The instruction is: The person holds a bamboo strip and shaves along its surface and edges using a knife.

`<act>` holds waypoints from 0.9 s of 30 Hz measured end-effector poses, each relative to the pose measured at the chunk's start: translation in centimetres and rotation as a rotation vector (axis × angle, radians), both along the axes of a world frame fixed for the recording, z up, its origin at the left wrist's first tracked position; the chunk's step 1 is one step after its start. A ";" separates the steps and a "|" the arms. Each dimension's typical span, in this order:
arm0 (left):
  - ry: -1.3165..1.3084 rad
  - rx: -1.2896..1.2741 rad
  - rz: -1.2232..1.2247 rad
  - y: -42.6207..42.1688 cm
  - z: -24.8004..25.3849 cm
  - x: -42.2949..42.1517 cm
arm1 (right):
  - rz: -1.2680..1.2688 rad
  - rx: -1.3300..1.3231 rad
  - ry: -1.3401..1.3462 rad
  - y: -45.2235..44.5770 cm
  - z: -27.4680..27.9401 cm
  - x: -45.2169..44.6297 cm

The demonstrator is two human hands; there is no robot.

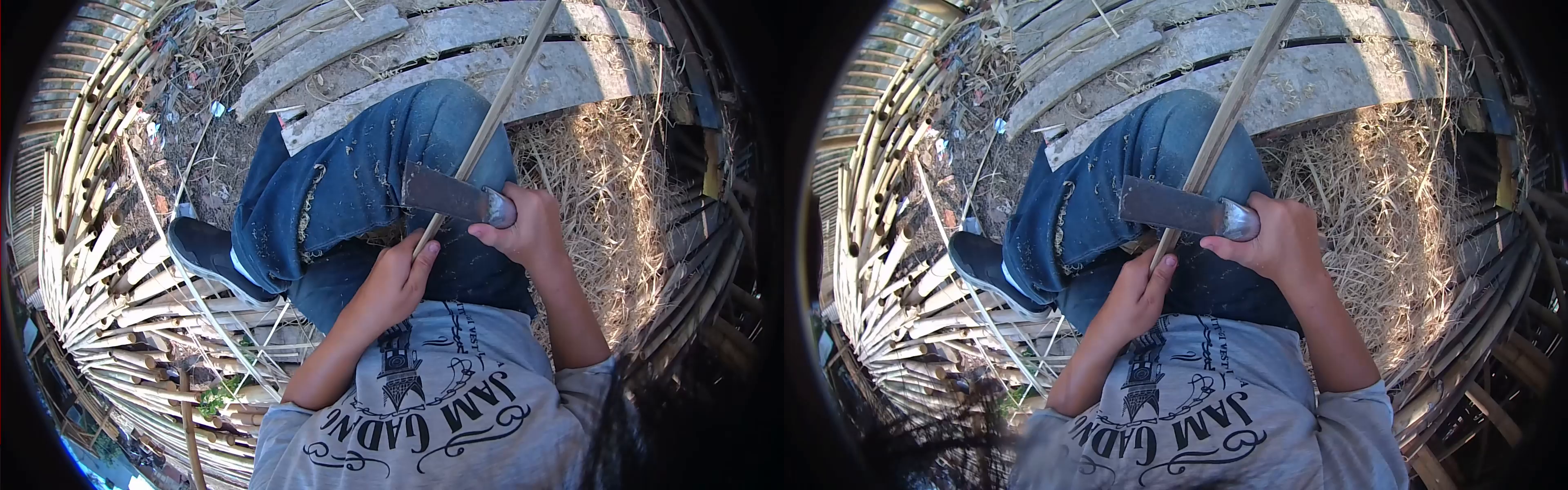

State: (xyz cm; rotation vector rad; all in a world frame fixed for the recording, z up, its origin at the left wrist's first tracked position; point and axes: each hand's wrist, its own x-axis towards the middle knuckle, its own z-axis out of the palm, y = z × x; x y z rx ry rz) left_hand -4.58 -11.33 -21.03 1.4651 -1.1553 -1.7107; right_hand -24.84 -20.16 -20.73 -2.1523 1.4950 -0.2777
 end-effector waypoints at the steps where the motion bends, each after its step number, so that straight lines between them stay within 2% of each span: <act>1: -0.048 -0.004 0.019 0.7 -0.2 -0.1 | 0.002 0.001 0.002 -0.1 -0.1 0.0; 3: -0.100 0.000 0.050 2.5 -0.6 0.1 | -0.098 0.052 -0.016 0.0 -0.8 0.0; 7: -0.104 0.046 0.025 5.4 -0.7 1.4 | -0.014 0.001 -0.006 0.2 -0.7 0.2; 9: -0.115 0.056 0.010 6.7 -0.7 2.0 | -0.155 0.142 -0.077 -0.2 -0.5 0.2; 10: -0.109 0.056 0.006 8.1 -1.3 2.3 | -0.151 0.134 -0.079 -0.1 -0.4 0.3; 12: -0.104 0.051 -0.003 9.7 -1.8 3.1 | 0.013 -0.080 0.061 0.3 -0.5 0.4; 13: -0.128 0.062 -0.009 10.3 -1.8 3.4 | 0.016 -0.080 0.061 0.2 -0.4 0.5; 15: -0.148 0.071 -0.012 12.2 -2.0 3.9 | -0.201 0.172 -0.090 -0.2 0.0 0.6; 16: -0.157 0.077 0.005 13.3 -2.2 4.3 | -0.200 0.167 -0.090 -0.1 -0.1 0.5; 18: -0.169 0.080 0.025 14.4 -2.5 5.0 | -0.028 -0.094 0.055 0.3 -0.5 0.5; 19: -0.178 0.074 0.021 14.9 -2.5 5.3 | -0.023 -0.093 0.053 0.3 -0.4 0.5; 21: -0.189 0.068 0.019 16.2 -2.6 5.8 | -0.129 0.028 -0.014 0.3 -0.2 0.6; 24: -0.180 0.017 0.014 16.6 -3.1 6.3 | -0.170 0.057 -0.078 0.1 -0.6 0.4; 27: -0.162 0.088 -0.062 14.3 -2.4 6.6 | -0.129 0.166 -0.145 -0.4 -0.6 -0.2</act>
